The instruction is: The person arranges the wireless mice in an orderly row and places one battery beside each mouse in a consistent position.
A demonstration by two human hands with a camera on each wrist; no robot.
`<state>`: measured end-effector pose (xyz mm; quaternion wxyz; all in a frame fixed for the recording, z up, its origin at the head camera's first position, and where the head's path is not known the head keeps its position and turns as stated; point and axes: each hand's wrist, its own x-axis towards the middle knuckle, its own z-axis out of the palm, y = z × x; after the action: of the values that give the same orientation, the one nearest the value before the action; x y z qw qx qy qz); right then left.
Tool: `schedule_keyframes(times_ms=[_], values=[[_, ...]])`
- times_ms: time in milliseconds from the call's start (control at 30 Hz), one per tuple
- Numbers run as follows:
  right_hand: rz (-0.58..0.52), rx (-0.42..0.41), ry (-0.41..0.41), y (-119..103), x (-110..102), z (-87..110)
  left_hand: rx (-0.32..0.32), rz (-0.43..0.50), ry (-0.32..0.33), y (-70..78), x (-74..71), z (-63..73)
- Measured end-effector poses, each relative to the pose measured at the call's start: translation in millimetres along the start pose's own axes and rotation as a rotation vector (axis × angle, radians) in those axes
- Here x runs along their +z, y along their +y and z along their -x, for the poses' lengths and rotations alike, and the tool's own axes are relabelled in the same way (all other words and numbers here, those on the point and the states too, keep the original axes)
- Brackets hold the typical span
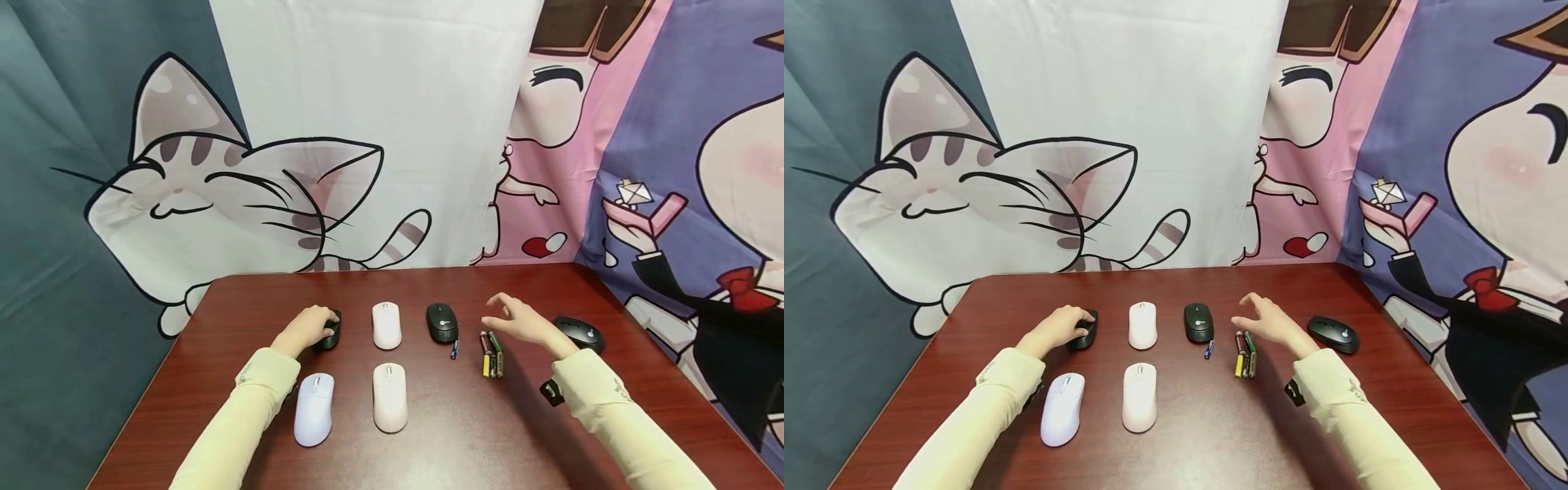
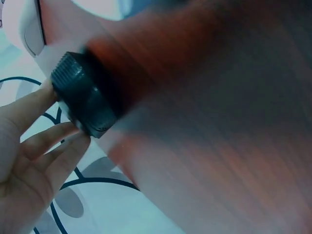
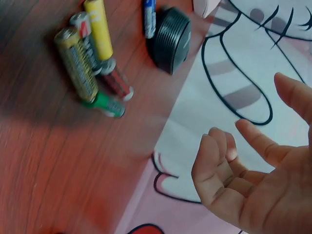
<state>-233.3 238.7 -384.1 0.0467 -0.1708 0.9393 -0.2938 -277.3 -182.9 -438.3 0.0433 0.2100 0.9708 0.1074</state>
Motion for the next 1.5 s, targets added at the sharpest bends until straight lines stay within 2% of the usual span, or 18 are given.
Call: schedule_keyframes(times_ms=[67, 167, 333, 433, 533, 600, 700, 767, 833, 967, 1133, 1200, 1267, 1367, 1433, 1500], values=[[-0.002, 0.006, 0.003, 5, -3, 1.0, 0.004, 0.005, 0.024, -0.1, 2.0, 2.5], [0.028, 0.014, -0.004, 13, -7, 2.4, 0.032, 0.016, 0.096, 0.5, 4.1, 6.7], [0.061, 0.034, -0.08, 25, -16, 10.3, 0.115, 0.031, 0.24, 7.4, 5.3, 12.2], [0.045, 0.056, -0.088, 36, -21, 15.0, 0.16, 0.051, 0.295, 14.4, 4.8, 12.3], [0.012, 0.053, -0.04, 50, -26, 17.6, 0.173, 0.121, 0.333, 22.1, 4.4, 10.3], [0.001, 0.01, 0.018, 60, -28, 19.4, 0.17, 0.18, 0.345, 26.9, 4.6, 8.2], [0.024, -0.002, 0.118, 70, -30, 21.9, 0.166, 0.24, 0.353, 32.3, 4.8, 5.4], [0.058, 0.016, 0.181, 74, -30, 23.5, 0.168, 0.243, 0.345, 34.8, 4.3, 3.9], [0.084, 0.073, 0.218, 77, -31, 25.5, 0.175, 0.235, 0.324, 36.9, 2.6, 3.4], [0.105, 0.136, 0.259, 85, -34, 29.8, 0.176, 0.178, 0.272, 38.8, -2.9, 4.8], [0.109, 0.153, 0.283, 100, -36, 33.5, 0.165, 0.114, 0.232, 38.1, -12.0, 11.3], [0.12, 0.149, 0.292, 105, -36, 34.9, 0.174, 0.102, 0.196, 38.4, -13.6, 17.2], [0.136, 0.139, 0.295, 111, -36, 36.6, 0.172, 0.108, 0.112, 39.4, -13.1, 25.1], [0.15, 0.129, 0.283, 121, -36, 38.0, 0.149, 0.119, -0.076, 42.6, -11.1, 40.1], [0.162, 0.118, 0.272, 128, -37, 37.8, 0.1, 0.127, -0.214, 45.9, -10.6, 49.2], [0.175, 0.106, 0.263, 133, -36, 36.3, 0.055, 0.113, -0.318, 48.8, -10.1, 56.4]])
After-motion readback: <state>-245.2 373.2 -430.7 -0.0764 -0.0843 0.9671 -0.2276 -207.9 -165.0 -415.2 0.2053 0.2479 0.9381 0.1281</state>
